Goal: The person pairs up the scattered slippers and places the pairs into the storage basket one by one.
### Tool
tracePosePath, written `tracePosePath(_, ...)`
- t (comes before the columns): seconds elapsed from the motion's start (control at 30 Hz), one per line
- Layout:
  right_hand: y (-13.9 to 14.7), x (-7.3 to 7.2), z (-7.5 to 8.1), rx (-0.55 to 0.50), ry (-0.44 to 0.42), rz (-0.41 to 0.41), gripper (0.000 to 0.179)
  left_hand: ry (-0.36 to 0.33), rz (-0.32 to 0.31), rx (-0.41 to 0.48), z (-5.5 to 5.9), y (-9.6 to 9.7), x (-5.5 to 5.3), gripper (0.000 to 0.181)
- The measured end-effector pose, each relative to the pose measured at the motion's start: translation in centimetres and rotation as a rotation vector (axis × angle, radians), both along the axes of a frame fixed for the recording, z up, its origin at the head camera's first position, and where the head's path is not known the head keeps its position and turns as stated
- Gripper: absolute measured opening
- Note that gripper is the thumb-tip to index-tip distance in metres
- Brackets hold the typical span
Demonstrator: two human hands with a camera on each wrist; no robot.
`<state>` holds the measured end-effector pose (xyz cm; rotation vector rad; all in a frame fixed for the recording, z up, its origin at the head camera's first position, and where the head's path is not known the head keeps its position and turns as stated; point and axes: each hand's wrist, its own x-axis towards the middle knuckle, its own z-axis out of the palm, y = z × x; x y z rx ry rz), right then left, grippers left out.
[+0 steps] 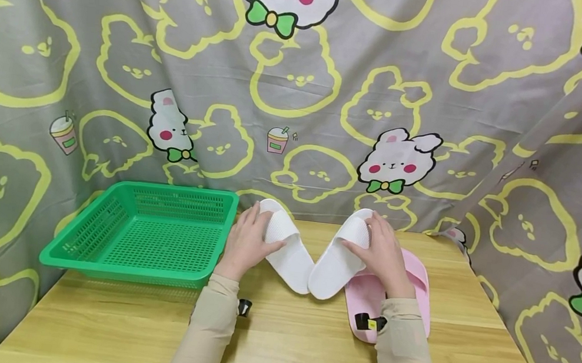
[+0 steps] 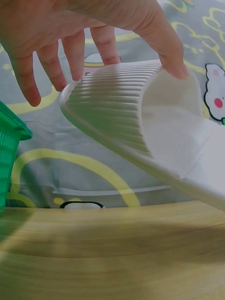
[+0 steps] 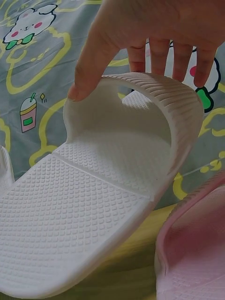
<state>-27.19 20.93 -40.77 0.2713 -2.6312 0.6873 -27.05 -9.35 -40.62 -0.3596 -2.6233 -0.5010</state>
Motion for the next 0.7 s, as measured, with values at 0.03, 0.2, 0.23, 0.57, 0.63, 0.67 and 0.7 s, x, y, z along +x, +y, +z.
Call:
tracePosePath(0.03,0.0,0.04,0.07,-0.002,-0.007,-0.006,0.072,0.0,0.003,0.003,0.01,0.0,-0.01,0.072)
tracePosePath(0.2,0.04,0.17,0.38,0.003,-0.03,-0.034,0.075,0.01,0.014,0.023,-0.04,-0.01,0.0,0.072)
tracePosePath(0.23,0.06,0.18,0.42,0.004,-0.034,-0.039,0.075,0.016,0.016,0.026,-0.06,-0.02,0.01,0.072)
tracePosePath(0.57,0.15,0.32,0.68,-0.017,-0.03,-0.074,0.076,0.021,0.049,0.069,0.11,0.05,-0.01,0.073)
tracePosePath(0.63,0.15,0.33,0.77,-0.03,-0.03,-0.082,0.077,0.007,0.063,0.077,0.17,0.09,-0.01,0.074)
tracePosePath(0.67,0.16,0.35,0.8,-0.039,-0.031,-0.086,0.078,0.005,0.066,0.082,0.17,0.11,-0.01,0.074)
tracePosePath(0.7,0.2,0.33,0.82,-0.048,-0.033,-0.09,0.078,0.002,0.071,0.088,0.18,0.12,0.02,0.075)
